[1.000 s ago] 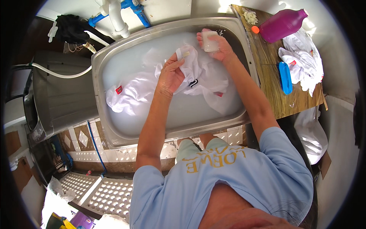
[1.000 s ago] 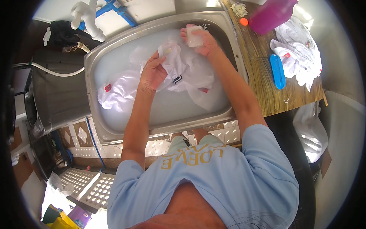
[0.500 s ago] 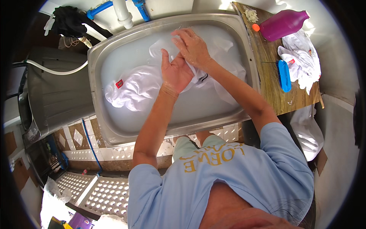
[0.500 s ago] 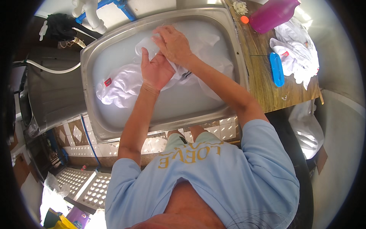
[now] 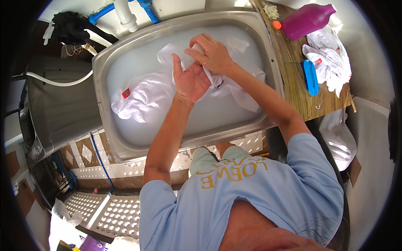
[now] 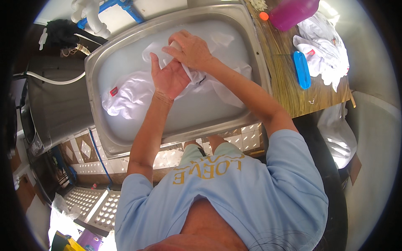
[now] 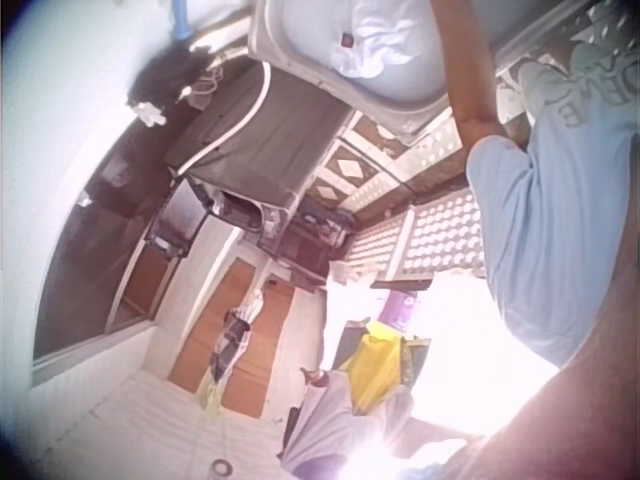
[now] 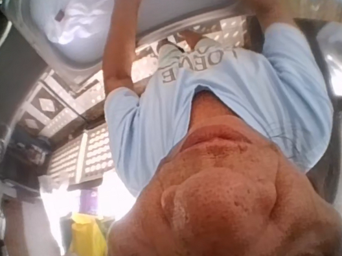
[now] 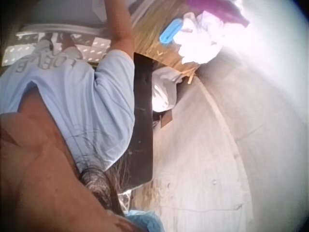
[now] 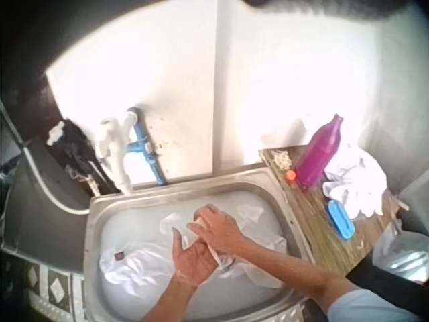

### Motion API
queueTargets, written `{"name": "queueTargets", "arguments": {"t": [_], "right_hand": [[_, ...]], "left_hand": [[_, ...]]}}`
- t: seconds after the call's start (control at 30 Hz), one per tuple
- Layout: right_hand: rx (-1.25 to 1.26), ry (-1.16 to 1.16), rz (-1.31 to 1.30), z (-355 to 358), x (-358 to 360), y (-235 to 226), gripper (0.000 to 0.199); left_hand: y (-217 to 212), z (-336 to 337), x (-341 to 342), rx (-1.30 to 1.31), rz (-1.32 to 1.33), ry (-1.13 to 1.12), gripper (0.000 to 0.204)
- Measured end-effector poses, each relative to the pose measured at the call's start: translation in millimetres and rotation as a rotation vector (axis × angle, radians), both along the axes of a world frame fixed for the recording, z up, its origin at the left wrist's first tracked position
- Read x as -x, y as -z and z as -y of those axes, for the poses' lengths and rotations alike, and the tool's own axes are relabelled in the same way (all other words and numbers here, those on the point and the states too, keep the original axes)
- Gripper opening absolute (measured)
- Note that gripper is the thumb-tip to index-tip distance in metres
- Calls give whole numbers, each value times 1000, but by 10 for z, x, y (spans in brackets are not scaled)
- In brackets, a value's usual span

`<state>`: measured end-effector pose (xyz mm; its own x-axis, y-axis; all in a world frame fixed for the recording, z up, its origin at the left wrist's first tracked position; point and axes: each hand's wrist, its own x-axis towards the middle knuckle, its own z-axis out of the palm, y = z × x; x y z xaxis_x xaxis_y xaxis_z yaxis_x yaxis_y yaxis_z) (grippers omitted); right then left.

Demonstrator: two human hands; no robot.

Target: The person washes white shirts by hand in a small plastic basin filled with soapy water, applying soap from a bar and scrubbing stained areas.

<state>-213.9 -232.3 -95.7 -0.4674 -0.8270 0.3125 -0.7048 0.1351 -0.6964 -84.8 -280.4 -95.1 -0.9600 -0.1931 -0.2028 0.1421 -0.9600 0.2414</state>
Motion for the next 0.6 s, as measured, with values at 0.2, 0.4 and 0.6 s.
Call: {"name": "queueTargets", "arguments": {"t": [0.2,0.4,0.6], "right_hand": [[192,317,1427,-108,800,141,36],[375,374,1444,-436,554,220,33],[322,174,67,-212,-28,-77,30]], "left_hand": [[-33,28,46,45,-75,51,107],[30,57,45,63,-64,69,104],[35,-69,34,149,57,120,100]]}}
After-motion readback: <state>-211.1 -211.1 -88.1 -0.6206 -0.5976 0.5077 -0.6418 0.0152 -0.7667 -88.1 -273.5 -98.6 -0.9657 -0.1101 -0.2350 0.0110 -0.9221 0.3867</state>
